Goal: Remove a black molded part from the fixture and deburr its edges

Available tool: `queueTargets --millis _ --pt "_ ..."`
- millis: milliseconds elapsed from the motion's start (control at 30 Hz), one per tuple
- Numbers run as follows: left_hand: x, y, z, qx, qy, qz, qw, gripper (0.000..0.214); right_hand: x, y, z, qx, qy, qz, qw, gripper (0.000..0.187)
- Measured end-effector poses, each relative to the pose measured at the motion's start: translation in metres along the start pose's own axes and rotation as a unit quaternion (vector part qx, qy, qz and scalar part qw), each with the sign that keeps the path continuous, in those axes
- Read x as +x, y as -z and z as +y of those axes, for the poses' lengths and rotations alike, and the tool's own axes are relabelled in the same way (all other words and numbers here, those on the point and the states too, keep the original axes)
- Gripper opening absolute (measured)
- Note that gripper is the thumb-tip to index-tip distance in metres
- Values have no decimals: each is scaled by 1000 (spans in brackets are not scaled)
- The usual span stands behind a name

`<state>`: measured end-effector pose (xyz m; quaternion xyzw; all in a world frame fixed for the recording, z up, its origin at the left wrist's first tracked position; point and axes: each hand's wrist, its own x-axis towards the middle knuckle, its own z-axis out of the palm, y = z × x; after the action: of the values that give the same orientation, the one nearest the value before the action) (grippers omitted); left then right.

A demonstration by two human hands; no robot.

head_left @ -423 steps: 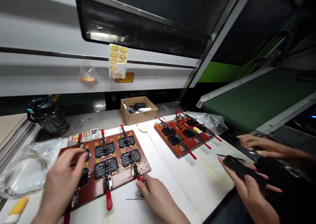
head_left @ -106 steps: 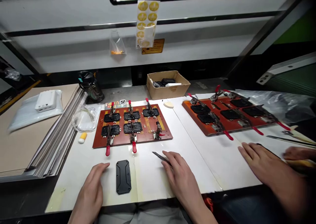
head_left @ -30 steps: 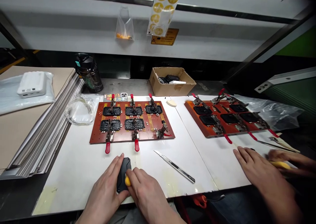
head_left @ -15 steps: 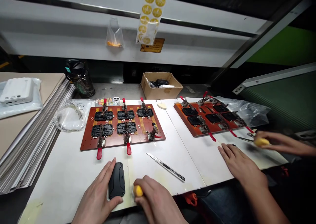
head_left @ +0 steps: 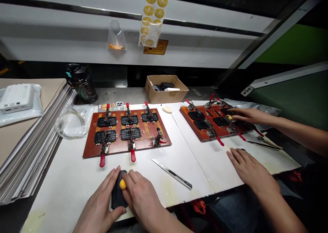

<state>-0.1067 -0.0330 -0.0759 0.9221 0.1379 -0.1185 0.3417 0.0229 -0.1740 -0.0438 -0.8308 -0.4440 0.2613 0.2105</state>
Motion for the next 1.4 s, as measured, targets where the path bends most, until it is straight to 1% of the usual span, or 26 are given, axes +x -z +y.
queueTargets --millis 67,100,167,233,300,367,433,500,600,700,767,800,833,900,933,967,1000,1067,1133,1200,1267,1300,1333,1400 --pt "-1 0 -1 6 -9 6 1000 100 0 3 -1 6 5 -9 1000 22" --pt "-1 0 -2 11 -19 8 1000 99 -1 4 0 6 -5 -5 1000 20" --pt "-3 0 -4 19 -41 10 999 98 -4 4 4 -11 -58 28 998 23" --pt "-3 -2 -8 21 -68 15 997 99 -10 0 8 -22 -113 80 990 26" --pt "-3 -4 -12 17 -86 21 996 100 -15 -5 9 27 -129 127 983 22" --pt "-3 -6 -15 11 -91 24 996 99 -18 -10 8 95 -115 149 977 18" --pt "-2 -8 -17 7 -88 22 996 98 -18 -13 5 121 -106 141 977 17" --pt "-2 -9 -17 2 -82 20 996 98 -19 -14 3 109 -105 120 981 16" --pt "-3 -7 -14 -6 -64 13 998 100 -29 -15 4 89 -90 62 990 23" --pt "-4 -5 -11 -8 -63 10 998 98 -46 -18 6 45 -55 -18 997 34" --pt "-5 -4 -10 -4 -67 7 998 96 -52 -18 7 29 -34 -40 998 34" --pt "-6 -5 -9 -1 -67 4 998 95 -52 -16 7 36 -32 -29 998 33" --pt "-7 -5 -9 2 -66 0 998 94 -49 -13 7 51 -35 -5 998 31" --pt "-8 -6 -8 4 -55 -8 998 94 -39 -8 7 79 -51 49 994 28" --pt "-9 -6 -7 4 -49 -8 999 94 -33 -5 6 82 -53 65 993 27" --pt "-9 -6 -6 4 -42 -8 999 93 -29 -3 5 74 -46 68 994 29" --pt "-10 -6 -5 2 -35 -6 999 93 -25 -2 5 59 -31 58 996 30" --pt "-10 -5 -2 0 -25 -3 1000 92 -27 -2 4 24 11 25 999 33" --pt "-9 -3 -2 0 -27 -2 1000 92 -39 -2 4 1 52 -2 999 34" --pt "-9 -2 -3 1 -35 -3 999 92 -57 -2 7 -5 72 -28 997 26" --pt "-9 -1 -6 -2 -39 -7 999 92 -72 0 11 11 66 -47 997 16" --pt "-9 -1 -8 -4 -39 -8 999 92 -76 1 12 27 51 -45 997 15" --pt "-10 -2 -9 -7 -40 -8 999 92 -76 3 13 47 32 -32 998 15" --pt "-10 -3 -11 -11 -44 -5 999 91 -68 5 11 90 -6 23 996 20"
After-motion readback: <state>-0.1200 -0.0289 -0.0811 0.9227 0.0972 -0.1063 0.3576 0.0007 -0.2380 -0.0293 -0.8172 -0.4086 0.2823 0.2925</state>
